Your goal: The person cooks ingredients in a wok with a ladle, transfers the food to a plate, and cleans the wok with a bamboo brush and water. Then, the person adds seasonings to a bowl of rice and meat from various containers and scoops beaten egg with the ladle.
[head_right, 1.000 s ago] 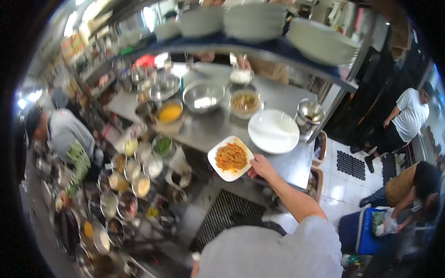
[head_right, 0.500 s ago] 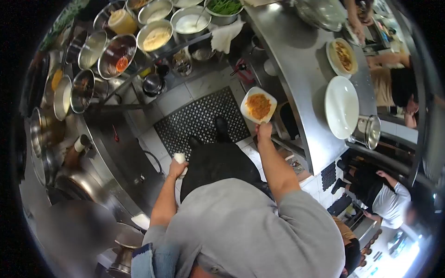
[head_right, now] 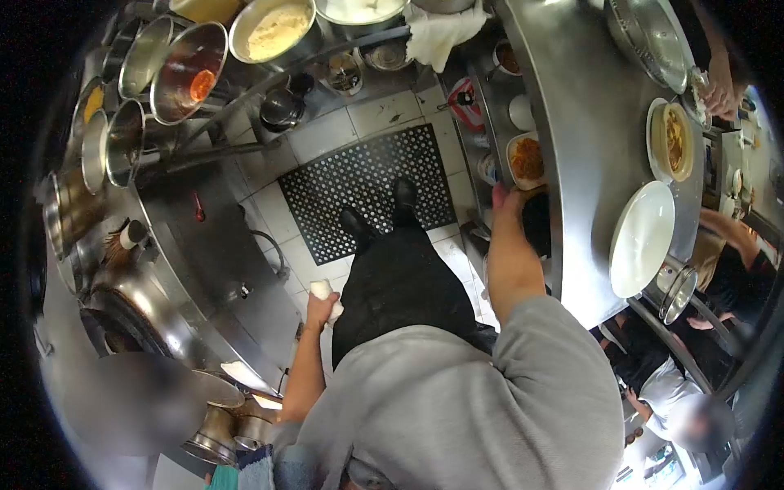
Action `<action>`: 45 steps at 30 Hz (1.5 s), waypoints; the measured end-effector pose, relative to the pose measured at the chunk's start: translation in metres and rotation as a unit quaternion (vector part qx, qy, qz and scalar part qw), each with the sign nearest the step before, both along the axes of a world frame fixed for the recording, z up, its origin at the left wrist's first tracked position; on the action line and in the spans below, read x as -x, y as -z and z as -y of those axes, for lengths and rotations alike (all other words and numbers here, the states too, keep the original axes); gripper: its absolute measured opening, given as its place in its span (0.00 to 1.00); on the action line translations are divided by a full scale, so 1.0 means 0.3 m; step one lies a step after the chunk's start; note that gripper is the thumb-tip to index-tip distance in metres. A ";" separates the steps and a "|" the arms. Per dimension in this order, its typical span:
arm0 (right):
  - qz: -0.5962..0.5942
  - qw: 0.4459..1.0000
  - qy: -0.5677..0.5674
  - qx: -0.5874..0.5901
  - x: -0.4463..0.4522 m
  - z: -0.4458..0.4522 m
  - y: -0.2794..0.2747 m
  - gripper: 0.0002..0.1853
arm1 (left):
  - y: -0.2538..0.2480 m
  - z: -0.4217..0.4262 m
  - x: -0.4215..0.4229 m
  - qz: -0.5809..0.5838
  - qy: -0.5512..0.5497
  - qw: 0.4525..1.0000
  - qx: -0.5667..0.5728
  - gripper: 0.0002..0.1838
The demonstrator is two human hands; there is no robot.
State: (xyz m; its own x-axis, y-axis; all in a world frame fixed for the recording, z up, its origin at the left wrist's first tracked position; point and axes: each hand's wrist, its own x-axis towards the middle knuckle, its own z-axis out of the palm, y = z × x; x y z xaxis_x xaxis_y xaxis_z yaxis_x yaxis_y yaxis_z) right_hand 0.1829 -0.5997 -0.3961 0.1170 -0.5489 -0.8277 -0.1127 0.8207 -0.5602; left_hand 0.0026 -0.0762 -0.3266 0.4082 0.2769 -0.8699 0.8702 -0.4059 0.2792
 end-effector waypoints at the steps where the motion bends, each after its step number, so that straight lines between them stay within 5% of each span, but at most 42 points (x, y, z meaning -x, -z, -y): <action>1: -0.020 0.997 -0.055 -0.049 0.048 0.013 0.042 0.12 | 0.013 0.007 -0.008 0.010 -0.009 1.000 0.007 0.37; 4: -0.142 0.899 -0.410 -0.058 0.165 -0.186 0.009 0.09 | -0.053 0.042 -0.113 0.073 -0.014 0.997 -0.008 0.37; 5: -0.180 0.800 -0.567 -0.076 0.157 -0.271 -0.059 0.07 | -0.118 0.059 -0.172 0.097 -0.019 0.995 -0.015 0.37; 6: -0.137 0.727 -0.671 -0.053 0.253 -0.242 0.138 0.05 | -0.182 0.074 -0.227 0.100 0.003 0.994 -0.049 0.36; 7: -0.110 0.635 -0.764 -0.005 0.208 -0.374 -0.021 0.09 | -0.245 0.080 -0.277 0.125 0.010 0.991 -0.053 0.35; 8: -0.082 0.378 -0.874 0.295 0.198 -0.431 0.014 0.15 | -0.310 0.077 -0.320 0.148 0.016 0.987 -0.059 0.34; 9: -0.128 0.303 -0.893 0.309 0.089 -0.532 -0.178 0.21 | -0.374 0.072 -0.351 0.169 0.020 0.983 -0.067 0.34; 11: -0.147 0.326 -0.922 0.151 -0.087 -0.648 -0.243 0.21 | -0.457 0.054 -0.380 0.224 -0.053 0.972 -0.055 0.32; 13: -0.091 0.335 -0.927 0.144 -0.259 -0.793 -0.338 0.21 | -0.441 0.008 -0.366 0.216 -0.102 0.971 -0.020 0.34; 17: 0.161 0.430 -0.887 0.048 -0.525 -1.172 -0.598 0.22 | -0.603 -0.070 -0.390 0.260 -0.140 0.955 -0.034 0.40; 19: 0.252 0.410 -0.875 0.059 -0.578 -1.411 -0.873 0.20 | -0.588 -0.138 -0.381 0.399 -0.198 0.895 0.014 0.36; 22: 0.401 0.373 -0.836 0.018 -0.602 -1.761 -1.181 0.21 | -0.871 -0.260 -0.385 0.409 -0.309 0.848 0.132 0.25; 24: 0.420 0.368 -0.827 -0.064 -0.565 -2.019 -1.308 0.24 | -0.873 -0.341 -0.349 0.480 -0.276 0.826 0.108 0.24; 25: 0.389 0.320 -0.864 -0.028 -0.512 -2.142 -1.382 0.28 | -0.920 -0.384 -0.330 0.510 -0.265 0.810 0.118 0.24; 27: 0.322 0.178 -0.926 -0.080 -0.410 -2.330 -1.460 0.36 | -1.076 -0.458 -0.284 0.506 -0.172 0.844 0.045 0.28; 29: 0.266 0.091 -0.932 -0.230 -0.294 -2.432 -1.492 0.33 | -1.223 -0.512 -0.204 0.552 -0.145 0.820 -0.040 0.28; 32: 0.287 0.123 -0.904 -0.293 -0.225 -2.524 -1.507 0.25 | -1.291 -0.607 -0.102 0.554 -0.284 0.777 -0.092 0.29; 35: 0.297 0.150 -0.837 -0.436 -0.274 -2.602 -1.556 0.25 | -1.357 -0.723 -0.145 0.501 -0.299 0.674 -0.454 0.25; 37: 0.307 0.161 -0.770 -0.536 -0.321 -2.686 -1.568 0.24 | -1.320 -0.830 -0.176 0.408 -0.241 0.662 -0.581 0.26; 39: 0.327 0.163 -0.811 -0.456 -0.375 -2.837 -1.618 0.24 | -1.269 -0.891 -0.233 0.339 -0.265 0.695 -0.575 0.27; 41: 0.382 0.029 -0.878 -0.286 -0.530 -3.128 -1.530 0.25 | -1.236 -0.922 -0.285 0.263 -0.255 0.735 -0.571 0.25; 43: 0.425 0.021 -0.905 -0.003 -0.574 -3.337 -1.569 0.27 | -1.233 -0.915 -0.313 0.256 -0.286 0.726 -0.570 0.24; 44: 0.429 0.052 -0.902 0.024 -0.538 -3.369 -1.667 0.22 | -1.206 -0.925 -0.319 0.260 -0.299 0.714 -0.576 0.24; 45: 0.434 -0.024 -0.896 0.093 -0.620 -3.593 -1.583 0.30 | -1.171 -0.943 -0.332 0.258 -0.323 0.697 -0.586 0.24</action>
